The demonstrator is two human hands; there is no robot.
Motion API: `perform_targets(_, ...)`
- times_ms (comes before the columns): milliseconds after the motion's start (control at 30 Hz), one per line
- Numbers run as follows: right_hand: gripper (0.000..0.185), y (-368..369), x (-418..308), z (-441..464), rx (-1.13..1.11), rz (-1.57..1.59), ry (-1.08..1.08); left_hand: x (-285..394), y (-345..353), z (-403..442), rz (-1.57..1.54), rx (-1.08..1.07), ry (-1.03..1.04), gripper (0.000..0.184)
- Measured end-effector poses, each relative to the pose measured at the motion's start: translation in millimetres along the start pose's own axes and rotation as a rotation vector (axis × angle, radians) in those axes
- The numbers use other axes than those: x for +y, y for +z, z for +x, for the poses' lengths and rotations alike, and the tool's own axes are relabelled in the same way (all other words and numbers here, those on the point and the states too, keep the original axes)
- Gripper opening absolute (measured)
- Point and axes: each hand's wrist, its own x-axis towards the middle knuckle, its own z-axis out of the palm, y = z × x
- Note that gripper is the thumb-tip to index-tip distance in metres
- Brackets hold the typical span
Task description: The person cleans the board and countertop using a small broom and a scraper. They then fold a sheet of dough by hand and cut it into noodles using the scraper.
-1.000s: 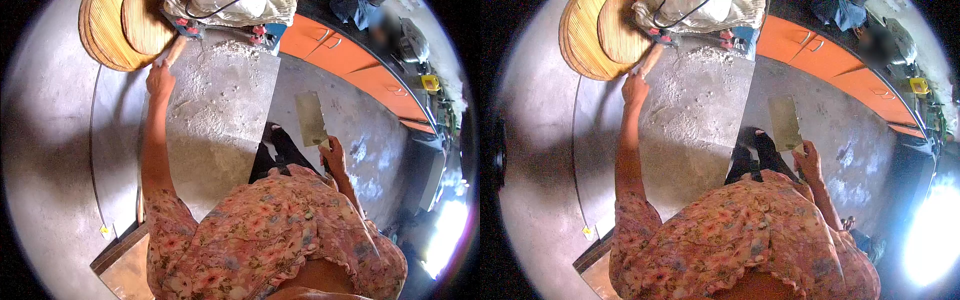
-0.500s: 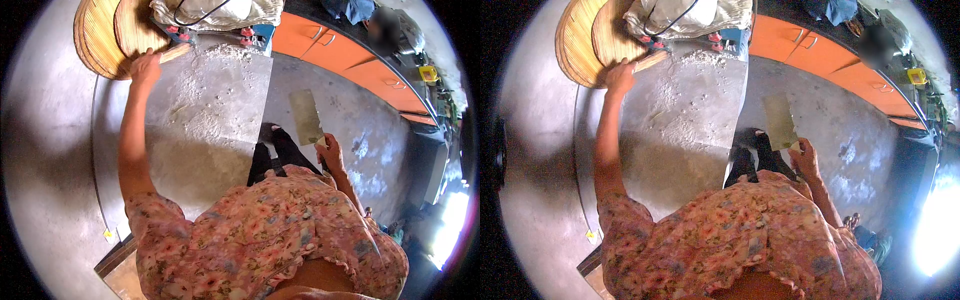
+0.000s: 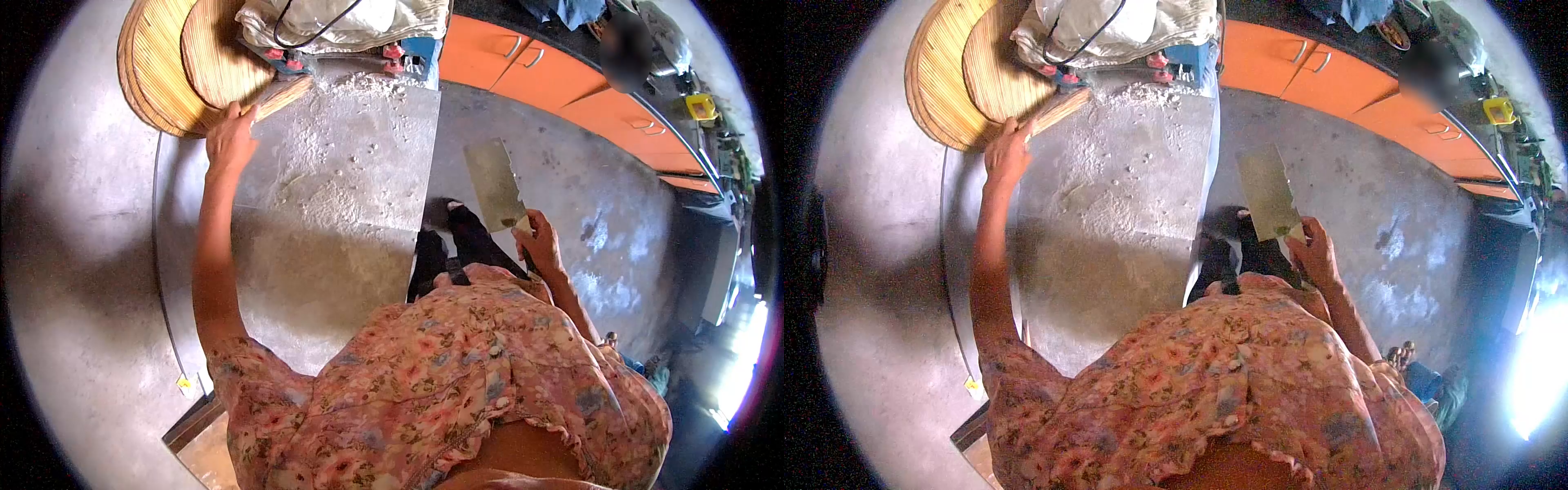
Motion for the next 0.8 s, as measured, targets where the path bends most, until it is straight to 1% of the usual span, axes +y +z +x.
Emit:
perform_targets(67, 0.036, 1, 1, 1, -0.008, 0.001, 0.002, -4, 10, 2, 0.016, -0.006, -0.091, 0.049)
perform_targets(133, 0.036, 1, 0, 2, -0.019, 0.006, 0.028, -6, 43, 7, 0.033, 0.006, -0.171, 0.054)
perform_targets(167, 0.035, 2, 0, 0, -0.019, 0.017, 0.03, -5, 66, 8, 0.004, -0.064, -0.177, 0.057)
perform_targets(200, 0.035, 3, 0, 0, -0.019, 0.026, 0.03, 1, 78, 3, -0.035, -0.011, -0.128, 0.056)
perform_targets(233, 0.035, 3, -1, -1, -0.021, 0.035, 0.031, 7, 82, -6, -0.074, 0.04, -0.08, 0.056)
perform_targets(267, 0.034, 2, -5, -3, -0.023, 0.016, 0.027, 16, 70, -13, -0.15, -0.048, -0.123, 0.056)
perform_targets(367, 0.033, 2, -12, -8, -0.018, -0.013, 0.023, 22, 55, -38, -0.276, 0.037, -0.109, 0.058)
perform_targets(400, 0.033, 2, -9, -8, -0.002, -0.014, 0.026, 23, 55, -40, -0.267, 0.057, -0.092, 0.06)
perform_targets(500, 0.033, -1, -4, -10, 0.018, -0.011, 0.039, 37, 71, -15, -0.346, 0.146, -0.07, 0.061)
perform_targets(633, 0.034, -2, 4, -10, 0.03, -0.068, 0.058, 63, 132, 48, -0.31, 0.189, -0.224, 0.063)
perform_targets(667, 0.035, 0, 4, -11, 0.032, -0.049, 0.072, 69, 151, 58, -0.283, 0.19, -0.23, 0.064)
perform_targets(700, 0.035, 1, 3, -12, 0.032, -0.033, 0.085, 73, 174, 64, -0.311, 0.302, -0.183, 0.061)
perform_targets(767, 0.036, 1, 3, -12, 0.028, -0.019, 0.081, 77, 175, 60, -0.425, 0.232, -0.108, 0.061)
perform_targets(800, 0.037, 3, 7, -11, 0.024, -0.017, 0.066, 74, 172, 53, -0.434, 0.19, -0.068, 0.061)
